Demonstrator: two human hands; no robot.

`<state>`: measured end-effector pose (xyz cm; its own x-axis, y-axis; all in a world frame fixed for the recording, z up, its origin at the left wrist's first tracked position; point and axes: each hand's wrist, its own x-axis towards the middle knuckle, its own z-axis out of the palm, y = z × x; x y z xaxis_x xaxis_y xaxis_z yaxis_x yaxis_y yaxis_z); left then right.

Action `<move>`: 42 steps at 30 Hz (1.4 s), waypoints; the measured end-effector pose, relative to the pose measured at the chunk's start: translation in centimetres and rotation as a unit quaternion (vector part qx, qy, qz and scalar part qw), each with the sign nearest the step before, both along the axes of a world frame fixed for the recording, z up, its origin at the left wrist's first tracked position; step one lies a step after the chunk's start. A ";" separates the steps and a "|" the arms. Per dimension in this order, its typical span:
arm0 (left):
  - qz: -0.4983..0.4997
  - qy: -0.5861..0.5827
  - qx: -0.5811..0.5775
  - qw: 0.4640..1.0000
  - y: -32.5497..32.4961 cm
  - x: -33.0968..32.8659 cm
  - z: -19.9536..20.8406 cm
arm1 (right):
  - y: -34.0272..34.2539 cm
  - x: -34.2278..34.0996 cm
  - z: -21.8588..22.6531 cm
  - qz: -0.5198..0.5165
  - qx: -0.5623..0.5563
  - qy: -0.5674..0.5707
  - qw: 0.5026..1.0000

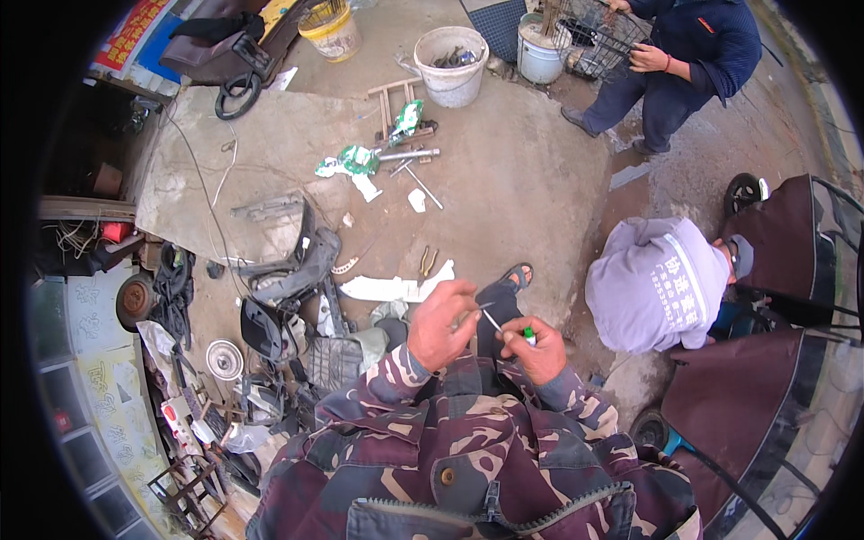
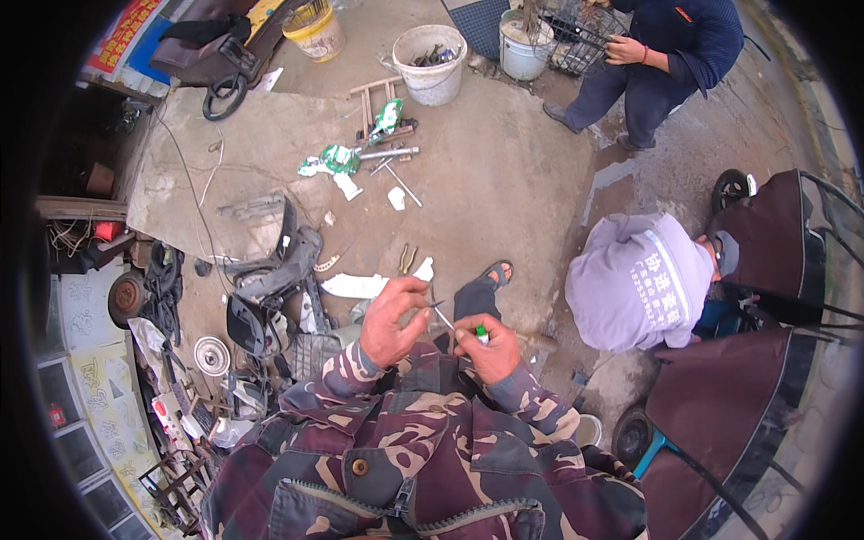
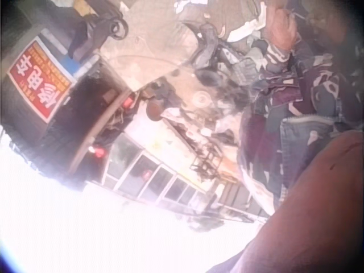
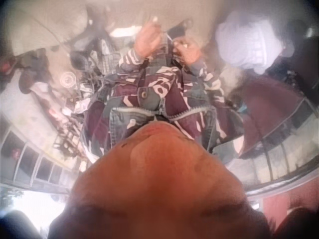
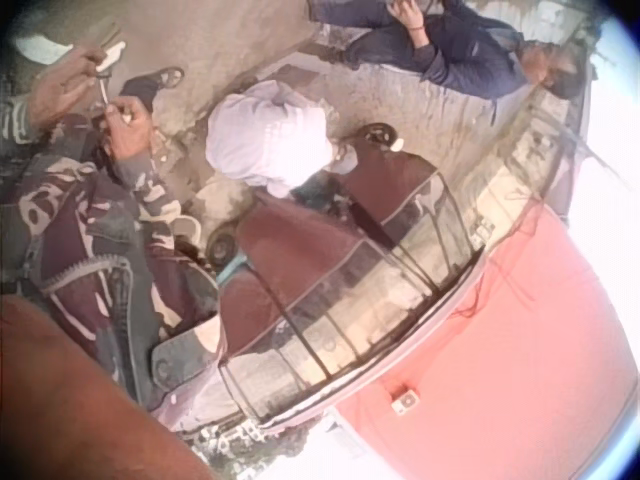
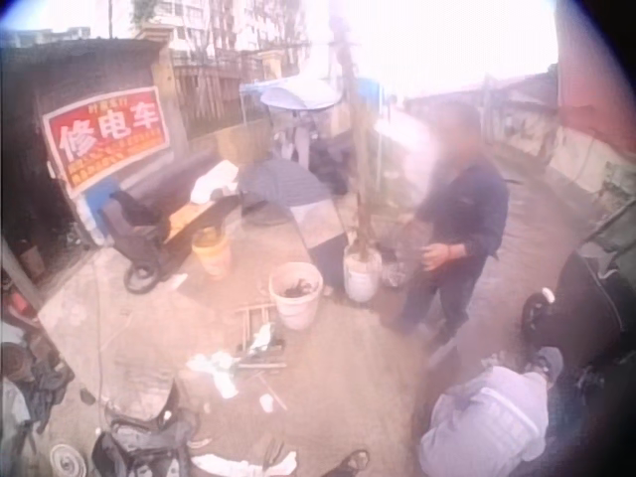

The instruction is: The person retrieves a small tube and cap from a bucket, then applies a substance from the tube to the inner surface of a small tire. They rotate the tire to spread the substance and later handle the cap and a small blue object.

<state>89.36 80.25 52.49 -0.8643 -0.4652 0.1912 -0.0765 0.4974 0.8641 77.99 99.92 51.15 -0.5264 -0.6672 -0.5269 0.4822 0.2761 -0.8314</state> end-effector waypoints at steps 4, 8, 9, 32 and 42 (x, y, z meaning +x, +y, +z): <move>-0.059 0.003 -0.014 0.998 -1.7 -9.6 0.4 | -1.2 -8.3 -2.2 -0.004 -0.042 -0.214 0.976; -0.109 0.031 -0.011 0.994 -2.1 -18.5 1.6 | -0.9 -15.5 -1.6 -0.066 -0.141 -0.328 0.932; -0.124 0.034 -0.014 0.992 -2.3 -20.5 1.9 | -0.9 -17.0 -1.4 -0.091 -0.167 -0.360 0.913; -0.312 -0.552 -0.105 0.766 -26.6 -30.9 -21.1 | -6.1 -25.3 0.3 -0.474 -0.171 -0.177 0.845; -0.332 -0.315 -0.157 0.875 -20.6 -44.7 -11.1 | -2.6 -24.7 0.0 -0.562 -0.143 -0.126 0.805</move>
<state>44.67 59.63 41.37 -0.9036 0.1701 -0.3932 -0.0925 0.8186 0.5668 53.27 97.35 51.13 -0.7818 0.0434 -0.6220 0.4577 -0.6375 -0.6197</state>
